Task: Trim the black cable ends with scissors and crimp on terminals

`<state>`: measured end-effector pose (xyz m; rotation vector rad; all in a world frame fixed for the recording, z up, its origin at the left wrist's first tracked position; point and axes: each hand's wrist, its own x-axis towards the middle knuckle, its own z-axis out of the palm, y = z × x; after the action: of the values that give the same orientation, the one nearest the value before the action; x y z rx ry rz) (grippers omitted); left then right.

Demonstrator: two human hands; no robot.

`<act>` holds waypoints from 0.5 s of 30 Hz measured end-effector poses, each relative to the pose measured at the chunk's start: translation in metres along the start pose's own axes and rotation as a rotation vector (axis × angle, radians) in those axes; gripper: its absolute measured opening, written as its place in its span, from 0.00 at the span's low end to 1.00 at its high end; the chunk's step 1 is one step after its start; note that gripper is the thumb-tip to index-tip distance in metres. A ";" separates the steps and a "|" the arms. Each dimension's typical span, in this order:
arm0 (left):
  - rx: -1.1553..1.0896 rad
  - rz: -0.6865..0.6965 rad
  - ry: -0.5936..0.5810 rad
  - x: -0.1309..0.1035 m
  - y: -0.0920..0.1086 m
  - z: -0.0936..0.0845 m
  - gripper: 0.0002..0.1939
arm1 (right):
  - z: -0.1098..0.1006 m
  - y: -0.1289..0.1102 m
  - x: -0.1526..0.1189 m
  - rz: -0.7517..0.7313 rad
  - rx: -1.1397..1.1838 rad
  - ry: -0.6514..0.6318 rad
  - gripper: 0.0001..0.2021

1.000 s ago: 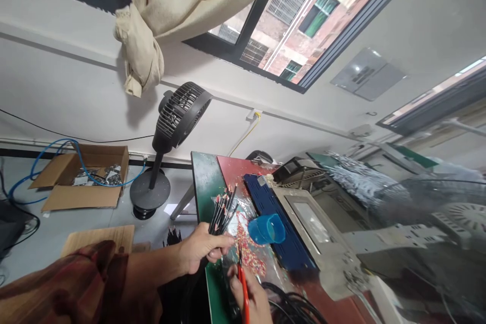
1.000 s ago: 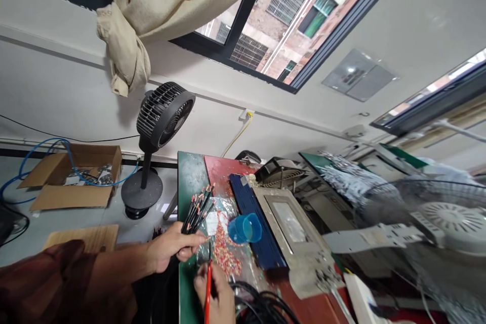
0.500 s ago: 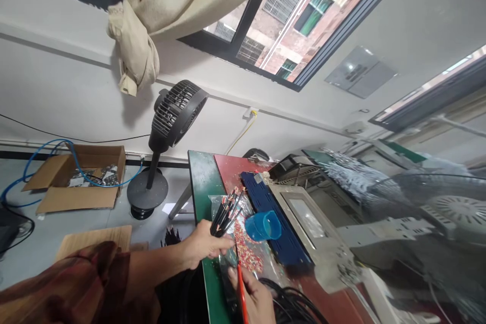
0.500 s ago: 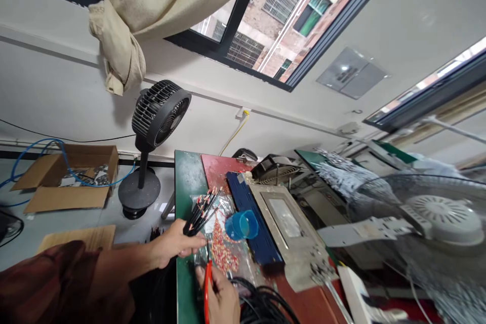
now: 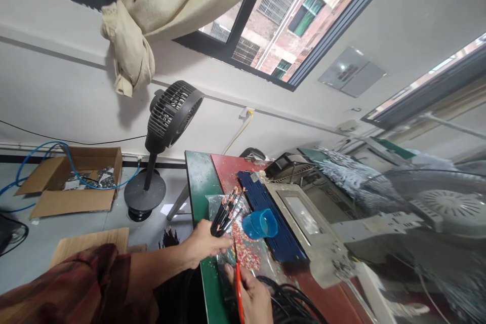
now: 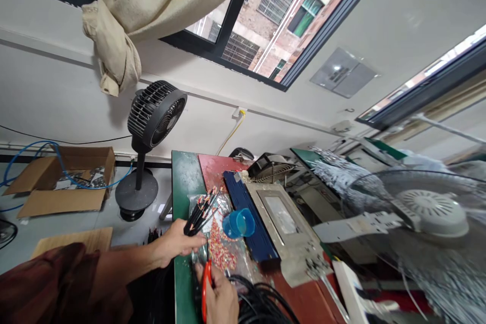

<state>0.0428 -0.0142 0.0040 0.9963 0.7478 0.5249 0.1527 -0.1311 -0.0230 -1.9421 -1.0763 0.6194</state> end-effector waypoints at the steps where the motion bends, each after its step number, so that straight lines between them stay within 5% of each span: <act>1: -0.009 -0.012 -0.009 0.001 -0.001 0.000 0.13 | -0.001 0.001 0.001 0.001 0.012 -0.010 0.23; 6: -0.098 -0.053 -0.096 0.001 -0.002 -0.005 0.20 | -0.005 0.000 0.003 0.080 0.218 -0.070 0.21; 11: -0.136 -0.091 -0.156 -0.005 -0.005 -0.009 0.22 | -0.004 -0.015 -0.001 0.284 0.498 0.021 0.23; 15: -0.088 -0.100 -0.225 -0.012 -0.011 -0.007 0.20 | -0.003 -0.026 -0.004 0.258 0.730 0.052 0.21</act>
<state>0.0304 -0.0242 -0.0045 0.9136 0.5655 0.3494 0.1407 -0.1272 0.0007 -1.4381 -0.4591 0.9406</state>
